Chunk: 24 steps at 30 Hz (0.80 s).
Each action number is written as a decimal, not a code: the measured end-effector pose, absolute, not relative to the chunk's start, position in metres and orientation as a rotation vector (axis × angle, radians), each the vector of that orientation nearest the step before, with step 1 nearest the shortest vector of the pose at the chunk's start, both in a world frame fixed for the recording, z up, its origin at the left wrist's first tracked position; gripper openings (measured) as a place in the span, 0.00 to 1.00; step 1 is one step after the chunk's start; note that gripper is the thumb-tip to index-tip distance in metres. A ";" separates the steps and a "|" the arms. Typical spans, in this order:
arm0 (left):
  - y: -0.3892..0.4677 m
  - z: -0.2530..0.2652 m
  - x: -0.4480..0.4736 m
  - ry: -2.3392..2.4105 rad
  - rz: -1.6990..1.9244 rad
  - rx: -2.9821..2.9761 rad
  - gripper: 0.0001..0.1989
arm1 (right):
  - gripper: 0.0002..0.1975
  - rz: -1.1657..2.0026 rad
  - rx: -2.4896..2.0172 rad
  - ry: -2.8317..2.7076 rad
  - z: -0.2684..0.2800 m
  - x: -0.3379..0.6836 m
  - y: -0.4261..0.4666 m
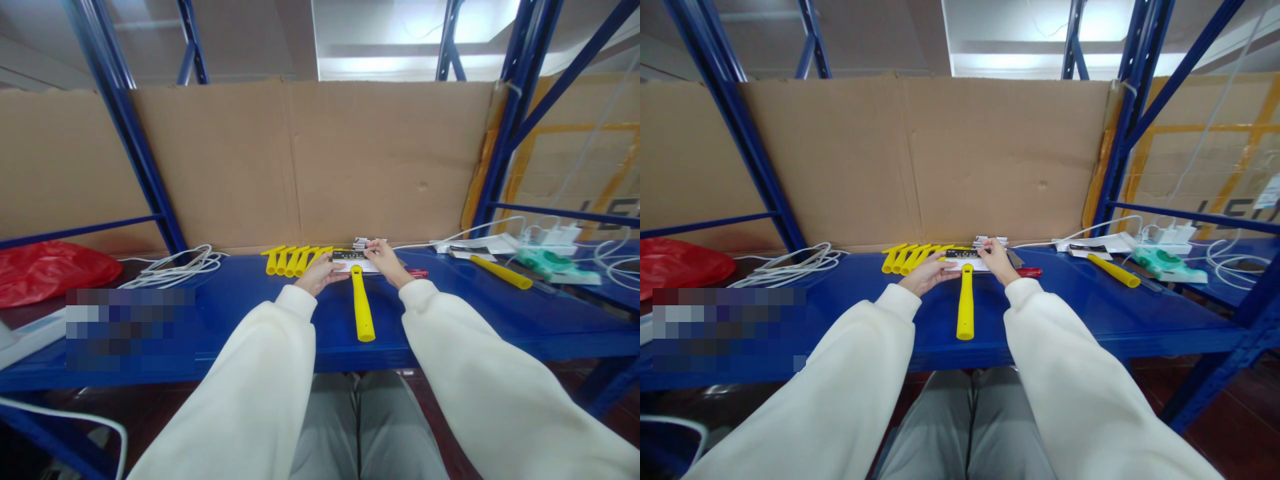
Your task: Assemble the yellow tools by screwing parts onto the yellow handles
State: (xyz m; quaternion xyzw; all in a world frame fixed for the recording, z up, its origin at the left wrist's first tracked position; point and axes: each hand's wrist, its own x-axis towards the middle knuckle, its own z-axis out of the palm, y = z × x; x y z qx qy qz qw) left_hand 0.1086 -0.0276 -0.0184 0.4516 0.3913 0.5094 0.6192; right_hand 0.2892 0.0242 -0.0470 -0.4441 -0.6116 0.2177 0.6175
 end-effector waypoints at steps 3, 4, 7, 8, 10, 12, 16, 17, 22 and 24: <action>-0.027 -0.019 0.109 0.911 1.237 1.011 0.19 | 0.09 0.358 -1.045 -1.416 -0.044 0.291 0.023; -0.026 -0.020 0.109 0.913 1.267 0.993 0.19 | 0.09 0.298 -1.060 -1.419 -0.043 0.292 0.021; -0.022 -0.020 0.108 0.921 1.365 0.924 0.18 | 0.09 0.086 -1.094 -1.451 -0.037 0.292 0.012; -0.022 -0.021 0.108 0.924 1.396 0.906 0.18 | 0.08 0.038 -1.104 -1.482 -0.035 0.290 0.007; -0.021 -0.020 0.107 0.922 1.443 0.894 0.16 | 0.08 0.038 -1.139 -1.602 -0.032 0.286 -0.002; -0.022 -0.020 0.107 0.908 1.473 0.903 0.15 | 0.09 0.072 -1.155 -1.753 -0.031 0.281 -0.010; -0.026 -0.019 0.107 0.890 1.514 0.893 0.15 | 0.15 0.133 -1.136 -1.960 -0.031 0.274 -0.016; -0.027 -0.018 0.108 0.895 1.517 0.887 0.16 | 0.17 0.156 -1.134 -1.981 -0.032 0.274 -0.016; -0.028 -0.017 0.109 0.919 1.518 0.900 0.17 | 0.23 0.290 -1.158 -2.012 -0.033 0.269 -0.019; -0.028 -0.017 0.110 0.921 1.532 0.911 0.17 | 0.20 0.278 -1.142 -2.021 -0.033 0.265 -0.023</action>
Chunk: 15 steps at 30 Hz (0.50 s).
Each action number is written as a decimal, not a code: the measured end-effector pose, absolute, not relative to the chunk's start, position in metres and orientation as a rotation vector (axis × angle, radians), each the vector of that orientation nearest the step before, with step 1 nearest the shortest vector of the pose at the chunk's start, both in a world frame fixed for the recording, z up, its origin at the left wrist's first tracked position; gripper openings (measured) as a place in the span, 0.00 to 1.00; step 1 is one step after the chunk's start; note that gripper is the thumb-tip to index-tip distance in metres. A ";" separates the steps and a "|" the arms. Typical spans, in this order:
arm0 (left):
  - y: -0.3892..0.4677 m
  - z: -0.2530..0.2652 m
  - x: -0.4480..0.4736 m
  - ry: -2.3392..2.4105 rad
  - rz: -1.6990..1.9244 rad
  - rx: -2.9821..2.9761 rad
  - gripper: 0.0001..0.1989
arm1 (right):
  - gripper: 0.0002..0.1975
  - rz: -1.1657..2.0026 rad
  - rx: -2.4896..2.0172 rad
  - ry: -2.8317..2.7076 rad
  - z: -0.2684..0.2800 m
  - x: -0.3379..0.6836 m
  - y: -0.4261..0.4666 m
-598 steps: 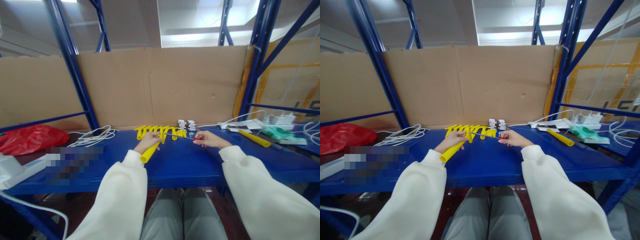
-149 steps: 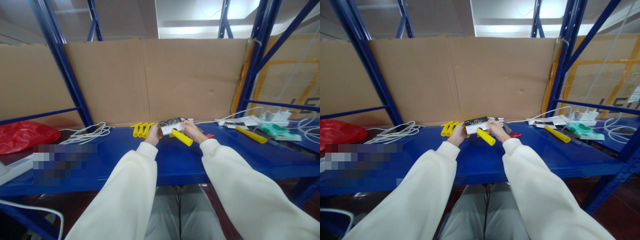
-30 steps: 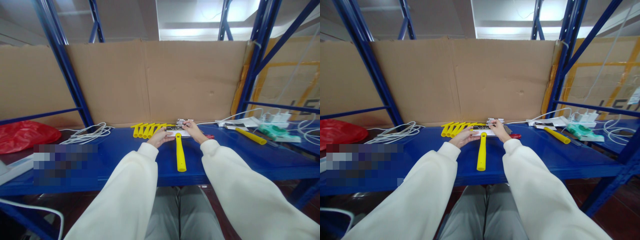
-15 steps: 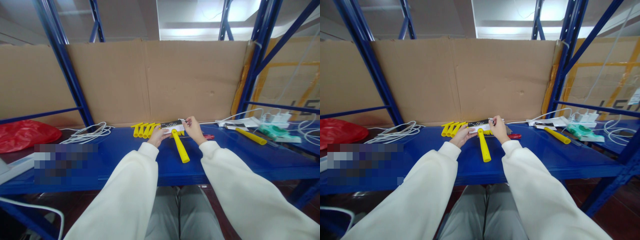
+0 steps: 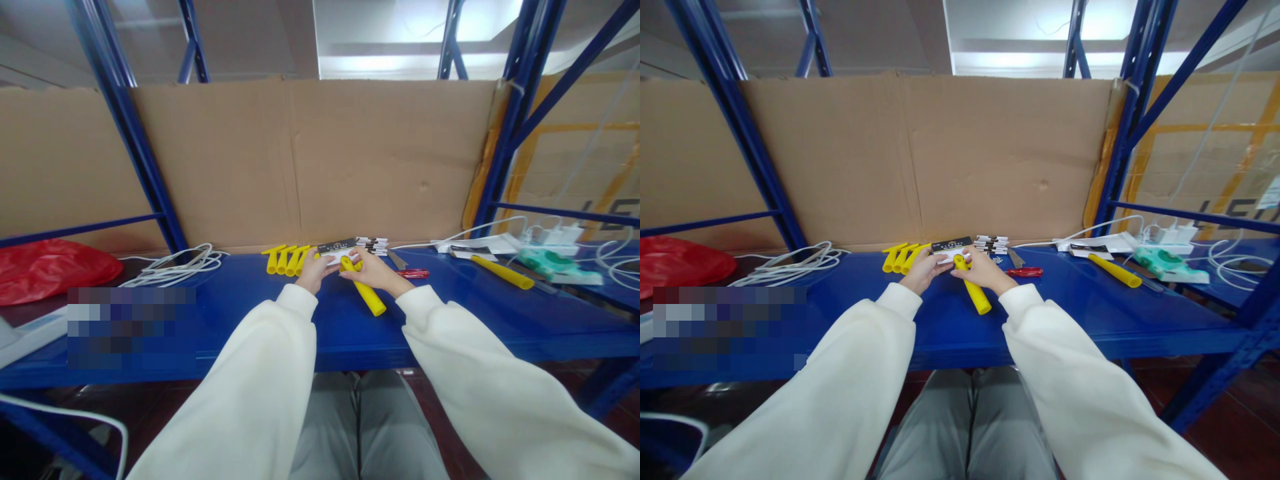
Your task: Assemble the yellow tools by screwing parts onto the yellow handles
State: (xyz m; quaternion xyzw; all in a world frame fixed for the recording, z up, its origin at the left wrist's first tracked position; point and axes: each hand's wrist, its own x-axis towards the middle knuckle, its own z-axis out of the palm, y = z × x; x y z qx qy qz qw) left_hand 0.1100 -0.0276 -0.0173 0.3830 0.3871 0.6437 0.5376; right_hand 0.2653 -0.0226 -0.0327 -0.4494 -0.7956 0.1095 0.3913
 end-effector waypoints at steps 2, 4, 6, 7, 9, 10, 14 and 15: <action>-0.027 -0.017 0.111 0.910 1.534 0.927 0.16 | 0.16 0.219 -1.113 -2.014 -0.032 0.262 -0.025; -0.027 -0.017 0.111 0.903 1.525 0.938 0.15 | 0.12 0.168 -1.084 -2.013 -0.030 0.259 -0.026; -0.027 -0.017 0.112 0.910 1.526 0.936 0.14 | 0.11 0.151 -1.069 -2.035 -0.028 0.259 -0.026; -0.027 -0.017 0.112 0.910 1.529 0.934 0.14 | 0.10 0.148 -1.067 -2.050 -0.027 0.259 -0.026; -0.027 -0.017 0.113 0.899 1.541 0.922 0.14 | 0.09 0.138 -1.069 -2.071 -0.024 0.260 -0.026; -0.027 -0.016 0.113 0.890 1.547 0.916 0.14 | 0.09 0.130 -1.072 -2.074 -0.023 0.260 -0.025; -0.027 -0.014 0.114 0.875 1.579 0.886 0.16 | 0.11 0.090 -1.076 -2.089 -0.017 0.259 -0.025; -0.028 -0.013 0.114 0.879 1.589 0.880 0.16 | 0.12 0.083 -1.076 -2.103 -0.016 0.258 -0.026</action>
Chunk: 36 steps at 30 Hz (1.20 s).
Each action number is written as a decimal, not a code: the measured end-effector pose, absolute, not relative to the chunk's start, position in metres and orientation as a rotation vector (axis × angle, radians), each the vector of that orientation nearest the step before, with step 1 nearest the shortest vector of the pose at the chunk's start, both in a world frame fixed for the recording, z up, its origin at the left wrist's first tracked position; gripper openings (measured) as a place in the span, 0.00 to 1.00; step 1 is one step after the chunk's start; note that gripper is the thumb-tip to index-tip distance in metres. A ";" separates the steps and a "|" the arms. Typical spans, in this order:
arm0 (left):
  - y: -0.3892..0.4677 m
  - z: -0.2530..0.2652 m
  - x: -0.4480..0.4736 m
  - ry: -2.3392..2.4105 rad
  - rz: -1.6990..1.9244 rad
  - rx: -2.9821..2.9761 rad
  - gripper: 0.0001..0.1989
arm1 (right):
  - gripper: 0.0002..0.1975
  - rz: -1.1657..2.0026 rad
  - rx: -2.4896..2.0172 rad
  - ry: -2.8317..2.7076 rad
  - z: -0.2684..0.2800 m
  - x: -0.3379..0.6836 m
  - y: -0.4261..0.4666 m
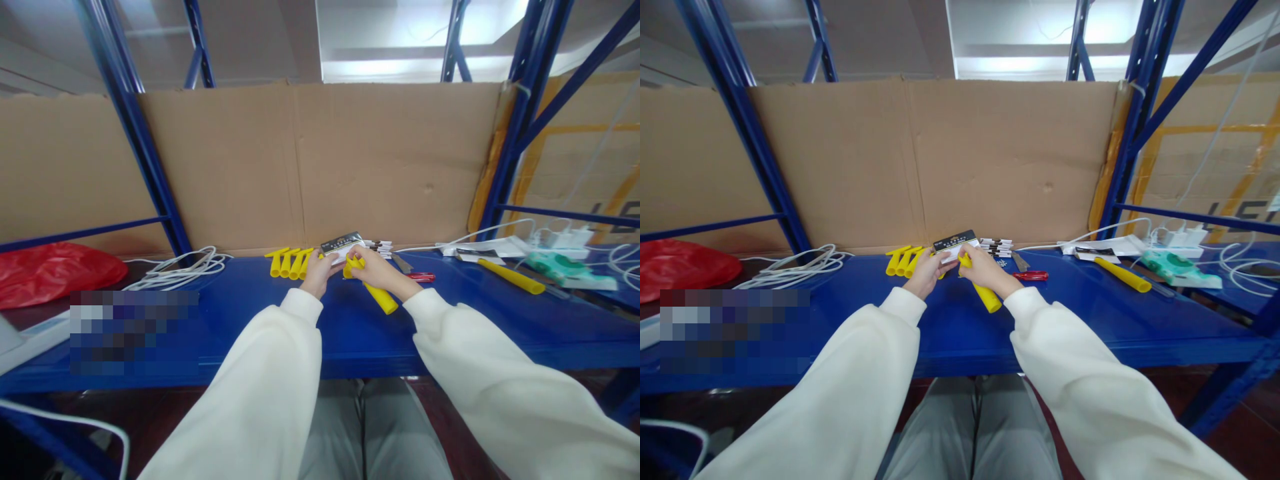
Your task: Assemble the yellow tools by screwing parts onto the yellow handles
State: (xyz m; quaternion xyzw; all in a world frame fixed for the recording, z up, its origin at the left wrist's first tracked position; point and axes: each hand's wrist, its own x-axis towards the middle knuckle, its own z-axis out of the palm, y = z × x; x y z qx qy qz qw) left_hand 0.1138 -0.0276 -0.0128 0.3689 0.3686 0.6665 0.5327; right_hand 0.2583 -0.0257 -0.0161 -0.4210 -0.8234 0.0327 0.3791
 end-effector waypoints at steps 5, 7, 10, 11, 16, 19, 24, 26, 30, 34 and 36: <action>-0.031 -0.010 0.114 0.929 1.607 0.886 0.13 | 0.15 0.084 -1.133 -2.171 -0.012 0.254 -0.031; -0.031 -0.010 0.113 0.938 1.605 0.902 0.12 | 0.15 0.071 -1.157 -2.183 -0.010 0.254 -0.034; -0.030 -0.012 0.113 0.936 1.582 0.934 0.11 | 0.15 0.054 -1.165 -2.191 -0.006 0.255 -0.038; -0.030 -0.012 0.112 0.933 1.566 0.943 0.11 | 0.15 0.056 -1.160 -2.193 -0.004 0.256 -0.039; -0.029 -0.012 0.111 0.943 1.451 0.959 0.09 | 0.14 0.122 -1.135 -2.183 0.003 0.271 -0.041; -0.029 -0.012 0.110 0.928 1.385 0.976 0.11 | 0.15 0.194 -1.170 -2.193 0.009 0.289 -0.037; -0.027 -0.015 0.108 0.942 1.371 0.996 0.14 | 0.13 0.171 -1.367 -2.126 0.035 0.341 -0.026; -0.028 -0.015 0.108 0.954 1.368 0.997 0.14 | 0.13 0.150 -1.549 -2.043 0.049 0.369 -0.023; -0.031 -0.014 0.109 0.985 1.360 1.006 0.14 | 0.10 -0.145 -1.916 -1.857 0.064 0.433 -0.020; -0.032 -0.014 0.109 0.999 1.361 1.009 0.15 | 0.06 -0.236 -2.089 -1.707 0.047 0.491 -0.018; -0.032 -0.015 0.108 0.998 1.349 1.015 0.16 | 0.08 -0.217 -2.157 -1.612 0.028 0.509 -0.017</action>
